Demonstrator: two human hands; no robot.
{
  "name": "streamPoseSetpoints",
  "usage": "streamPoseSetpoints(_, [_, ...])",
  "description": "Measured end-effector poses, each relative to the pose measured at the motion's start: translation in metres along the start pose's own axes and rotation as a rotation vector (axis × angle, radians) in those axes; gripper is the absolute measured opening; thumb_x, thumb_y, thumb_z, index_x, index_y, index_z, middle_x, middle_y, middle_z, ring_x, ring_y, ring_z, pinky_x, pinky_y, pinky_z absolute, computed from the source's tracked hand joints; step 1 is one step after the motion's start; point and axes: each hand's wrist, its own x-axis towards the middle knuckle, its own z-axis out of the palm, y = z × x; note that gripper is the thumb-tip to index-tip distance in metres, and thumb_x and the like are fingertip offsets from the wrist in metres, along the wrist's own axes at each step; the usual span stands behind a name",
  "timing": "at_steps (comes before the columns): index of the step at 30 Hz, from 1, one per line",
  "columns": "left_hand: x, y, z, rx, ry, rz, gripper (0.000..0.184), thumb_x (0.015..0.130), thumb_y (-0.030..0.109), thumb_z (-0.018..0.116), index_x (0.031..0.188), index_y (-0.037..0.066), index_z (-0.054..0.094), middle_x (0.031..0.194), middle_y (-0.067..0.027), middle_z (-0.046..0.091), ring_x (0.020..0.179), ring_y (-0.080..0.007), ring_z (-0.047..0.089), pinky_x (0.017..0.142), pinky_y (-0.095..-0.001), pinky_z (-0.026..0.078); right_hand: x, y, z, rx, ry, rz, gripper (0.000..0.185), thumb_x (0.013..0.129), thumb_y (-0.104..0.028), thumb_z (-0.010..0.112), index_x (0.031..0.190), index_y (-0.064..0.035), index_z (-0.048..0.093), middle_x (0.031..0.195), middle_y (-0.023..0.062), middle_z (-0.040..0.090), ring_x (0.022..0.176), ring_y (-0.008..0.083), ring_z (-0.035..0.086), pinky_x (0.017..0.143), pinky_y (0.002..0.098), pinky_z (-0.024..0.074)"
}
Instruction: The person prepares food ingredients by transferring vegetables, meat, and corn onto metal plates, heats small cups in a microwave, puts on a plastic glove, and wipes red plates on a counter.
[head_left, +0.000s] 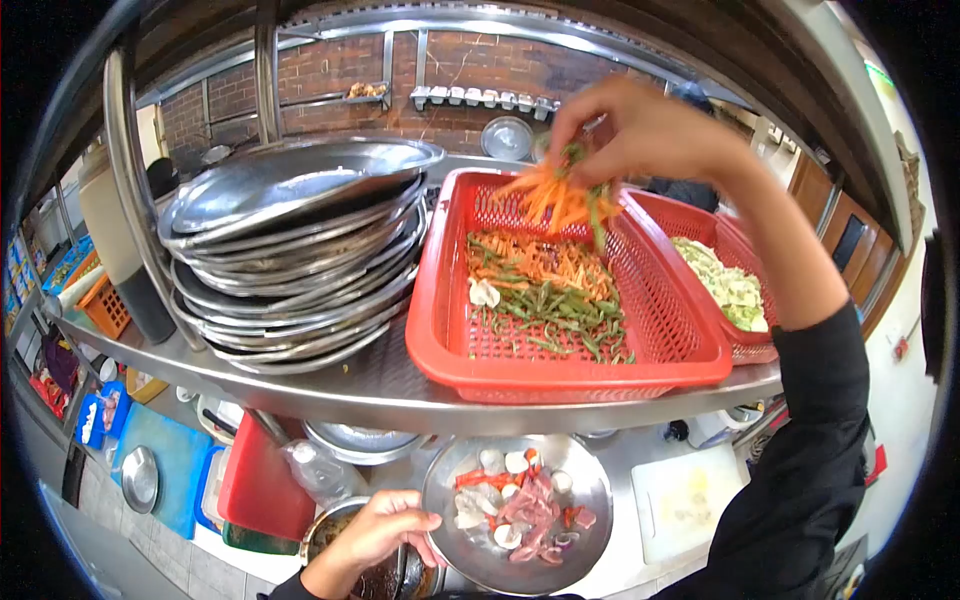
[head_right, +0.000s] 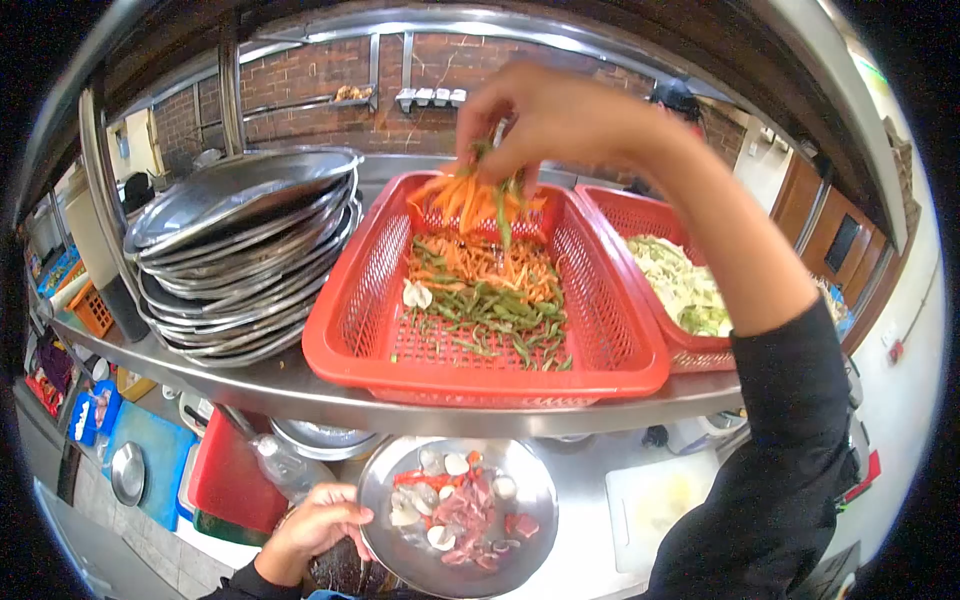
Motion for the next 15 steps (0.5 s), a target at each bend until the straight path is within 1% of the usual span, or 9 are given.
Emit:
streamPoseSetpoints(1, [-0.002, 0.006, 0.004, 0.005, 0.012, 0.000, 0.010, 0.083, 0.006, 0.058, 0.080, -0.004, 0.055, 0.073, -0.0152, 0.062, 0.059, -0.0318, 0.065, 0.053, -0.0366, 0.055, -0.001, 0.001, 0.002, 0.013, -0.010, 0.007, 0.021, 0.068, -0.005, 0.068, 0.088, -0.0005, 0.063, 0.077, 0.0079, 0.063, 0.068, 0.0129, 0.061, 0.062, 0.0210, 0.0510])
streamPoseSetpoints(3, [-0.006, 0.007, 0.002, 0.010, 0.049, -0.024, 0.012, 0.082, 0.005, 0.059, 0.074, -0.002, 0.053, 0.072, -0.0125, 0.061, 0.057, -0.0301, 0.064, 0.051, -0.0359, 0.055, -0.019, -0.013, 0.010, 0.015, 0.100, -0.038, 0.018, 0.068, -0.005, 0.067, 0.086, -0.0001, 0.063, 0.079, 0.0068, 0.062, 0.068, 0.0123, 0.061, 0.061, 0.0209, 0.0498])
streamPoseSetpoints(4, [-0.006, 0.007, 0.000, -0.009, 0.031, 0.001, 0.012, 0.082, 0.005, 0.059, 0.075, -0.003, 0.053, 0.073, -0.0126, 0.061, 0.056, -0.0295, 0.064, 0.050, -0.0354, 0.055, -0.036, -0.035, 0.007, -0.008, 0.110, -0.011, 0.017, 0.070, -0.001, 0.068, 0.086, 0.0020, 0.063, 0.082, 0.0120, 0.064, 0.070, 0.0174, 0.063, 0.060, 0.0222, 0.0522])
streamPoseSetpoints(5, [-0.005, 0.005, -0.001, -0.030, 0.015, 0.023, 0.011, 0.082, 0.005, 0.059, 0.075, -0.003, 0.054, 0.075, -0.0126, 0.061, 0.055, -0.0289, 0.064, 0.049, -0.0350, 0.055, -0.046, -0.043, 0.009, -0.040, 0.138, -0.031, 0.016, 0.070, -0.001, 0.068, 0.085, 0.0020, 0.064, 0.082, 0.0115, 0.064, 0.070, 0.0165, 0.063, 0.060, 0.0223, 0.0520])
streamPoseSetpoints(8, [-0.005, 0.014, 0.015, -0.010, 0.037, 0.019, 0.013, 0.082, 0.006, 0.058, 0.085, -0.007, 0.059, 0.080, -0.0135, 0.062, 0.053, -0.0252, 0.063, 0.048, -0.0339, 0.055, -0.082, -0.045, 0.026, -0.114, 0.207, -0.145, 0.014, 0.069, 0.000, 0.067, 0.083, 0.0019, 0.064, 0.081, 0.0099, 0.064, 0.070, 0.0139, 0.063, 0.060, 0.0226, 0.0517])
streamPoseSetpoints(10, [-0.005, 0.011, 0.013, -0.015, -0.001, 0.028, 0.016, 0.082, 0.007, 0.057, 0.088, -0.008, 0.059, 0.078, -0.0134, 0.062, 0.055, -0.0230, 0.063, 0.048, -0.0320, 0.056, -0.083, -0.044, 0.047, 0.007, 0.017, -0.296, 0.020, 0.065, -0.001, 0.069, 0.085, -0.0014, 0.066, 0.084, 0.0071, 0.062, 0.069, 0.0135, 0.061, 0.061, 0.0218, 0.0492])
streamPoseSetpoints(12, [-0.006, 0.013, 0.016, -0.011, -0.009, 0.029, 0.016, 0.082, 0.007, 0.057, 0.087, -0.008, 0.059, 0.077, -0.0134, 0.062, 0.055, -0.0225, 0.063, 0.048, -0.0313, 0.056, -0.079, -0.056, 0.079, 0.063, -0.232, -0.439, 0.025, 0.064, 0.001, 0.072, 0.088, -0.0039, 0.068, 0.086, 0.0094, 0.062, 0.070, 0.0180, 0.063, 0.060, 0.0239, 0.0499])
streamPoseSetpoints(14, [-0.009, 0.015, 0.023, 0.001, -0.033, 0.032, 0.014, 0.082, 0.006, 0.056, 0.086, -0.008, 0.059, 0.076, -0.0134, 0.062, 0.057, -0.0216, 0.063, 0.048, -0.0310, 0.056, -0.103, -0.051, 0.122, 0.070, -0.174, -0.312, 0.028, 0.065, 0.000, 0.072, 0.092, -0.0060, 0.069, 0.090, 0.0128, 0.063, 0.073, 0.0237, 0.064, 0.062, 0.0278, 0.0515])
streamPoseSetpoints(15, [-0.010, 0.013, 0.023, 0.001, -0.033, 0.029, 0.014, 0.082, 0.006, 0.056, 0.086, -0.008, 0.059, 0.076, -0.0134, 0.062, 0.057, -0.0216, 0.063, 0.048, -0.0310, 0.056, -0.106, -0.050, 0.126, 0.096, -0.203, -0.301, 0.028, 0.066, -0.001, 0.072, 0.093, -0.0058, 0.068, 0.094, 0.0140, 0.063, 0.075, 0.0251, 0.064, 0.063, 0.0293, 0.0520])
